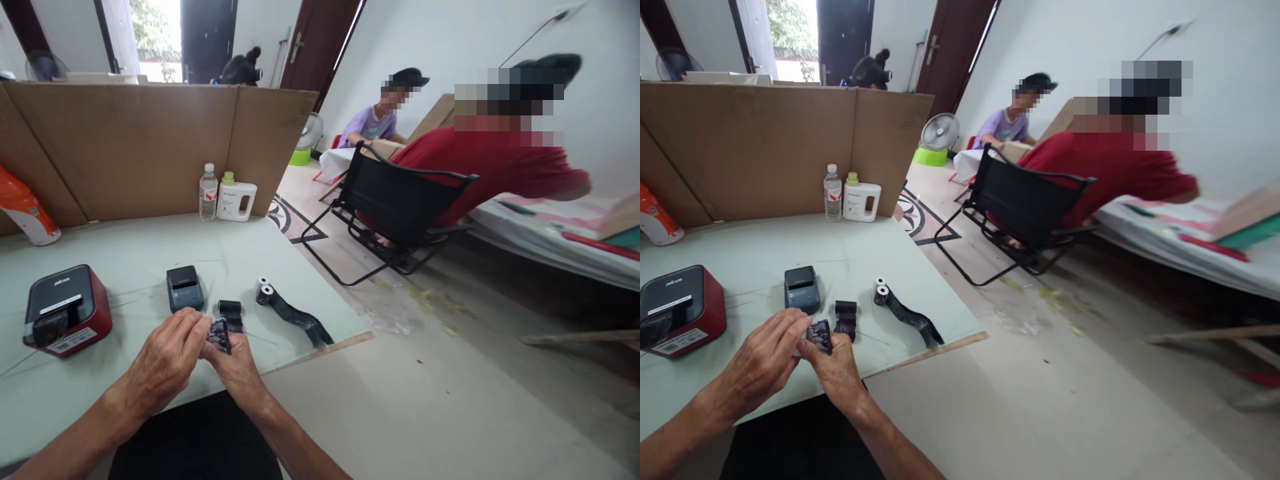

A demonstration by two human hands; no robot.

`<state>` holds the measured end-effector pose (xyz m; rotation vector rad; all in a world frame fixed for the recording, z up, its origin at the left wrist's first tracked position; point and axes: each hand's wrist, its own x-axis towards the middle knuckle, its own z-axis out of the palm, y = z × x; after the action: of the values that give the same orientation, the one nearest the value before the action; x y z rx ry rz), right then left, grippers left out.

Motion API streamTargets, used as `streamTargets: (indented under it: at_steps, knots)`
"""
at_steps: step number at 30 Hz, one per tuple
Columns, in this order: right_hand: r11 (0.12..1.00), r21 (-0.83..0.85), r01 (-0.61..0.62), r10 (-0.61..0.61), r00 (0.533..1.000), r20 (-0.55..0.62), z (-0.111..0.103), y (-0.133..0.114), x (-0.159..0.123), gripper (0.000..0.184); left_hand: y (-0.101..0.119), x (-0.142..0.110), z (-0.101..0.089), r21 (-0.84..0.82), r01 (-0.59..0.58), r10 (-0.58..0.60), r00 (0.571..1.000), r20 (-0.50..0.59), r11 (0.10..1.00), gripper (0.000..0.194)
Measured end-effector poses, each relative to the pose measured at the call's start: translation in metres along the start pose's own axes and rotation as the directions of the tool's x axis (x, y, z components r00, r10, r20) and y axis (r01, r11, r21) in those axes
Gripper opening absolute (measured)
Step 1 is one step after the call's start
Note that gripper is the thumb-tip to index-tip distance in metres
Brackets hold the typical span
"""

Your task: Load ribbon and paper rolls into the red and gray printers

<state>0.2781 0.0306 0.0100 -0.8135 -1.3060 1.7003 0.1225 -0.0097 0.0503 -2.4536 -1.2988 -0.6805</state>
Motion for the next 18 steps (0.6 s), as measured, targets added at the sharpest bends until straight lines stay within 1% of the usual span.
streamTargets:
  at_steps: [3,4,6,7,9,11,12,14,16,18]
  knots:
    - [0.999,-0.036,-0.029,0.027,0.998,-0.055,-0.012,0.011,-0.001,0.049,-0.011,-0.004,0.007,-0.144,0.041,-0.035,0.998,0.044,0.989,0.061]
    - [0.998,-0.053,-0.041,0.037,0.996,-0.083,-0.019,0.014,0.0,0.049,-0.018,-0.004,0.01,-0.194,0.077,-0.069,0.996,0.052,0.978,0.064]
    - [0.995,-0.086,-0.056,0.043,0.987,-0.153,-0.033,0.015,0.006,0.051,-0.039,-0.003,0.017,-0.259,0.201,-0.193,0.979,0.059,0.945,0.064]
    - [0.993,-0.099,-0.055,0.037,0.982,-0.183,-0.04,0.015,0.011,0.053,-0.052,-0.003,0.021,-0.263,0.286,-0.281,0.958,0.058,0.921,0.058]
    - [0.992,-0.122,-0.039,0.012,0.978,-0.21,-0.051,0.012,0.026,0.057,-0.081,-0.001,0.033,-0.263,0.45,-0.443,0.892,0.088,0.853,0.051]
    - [0.99,-0.143,-0.018,-0.011,0.98,-0.2,-0.058,0.008,0.045,0.06,-0.107,0.001,0.046,-0.299,0.554,-0.534,0.831,0.155,0.777,0.056]
    - [0.988,-0.152,-0.016,-0.013,0.982,-0.189,-0.06,0.007,0.056,0.061,-0.119,0.001,0.053,-0.323,0.578,-0.544,0.815,0.197,0.749,0.061]
    - [0.987,-0.16,-0.021,-0.008,0.985,-0.175,-0.061,0.007,0.075,0.061,-0.136,0.002,0.065,-0.374,0.593,-0.531,0.805,0.266,0.713,0.069]
    - [0.986,-0.163,-0.023,-0.004,0.986,-0.165,-0.059,0.009,0.091,0.06,-0.146,0.002,0.074,-0.421,0.58,-0.502,0.814,0.291,0.697,0.069]
    - [0.986,-0.167,-0.029,0.002,0.987,-0.161,-0.058,0.012,0.101,0.058,-0.151,0.002,0.08,-0.464,0.559,-0.481,0.829,0.286,0.687,0.066]
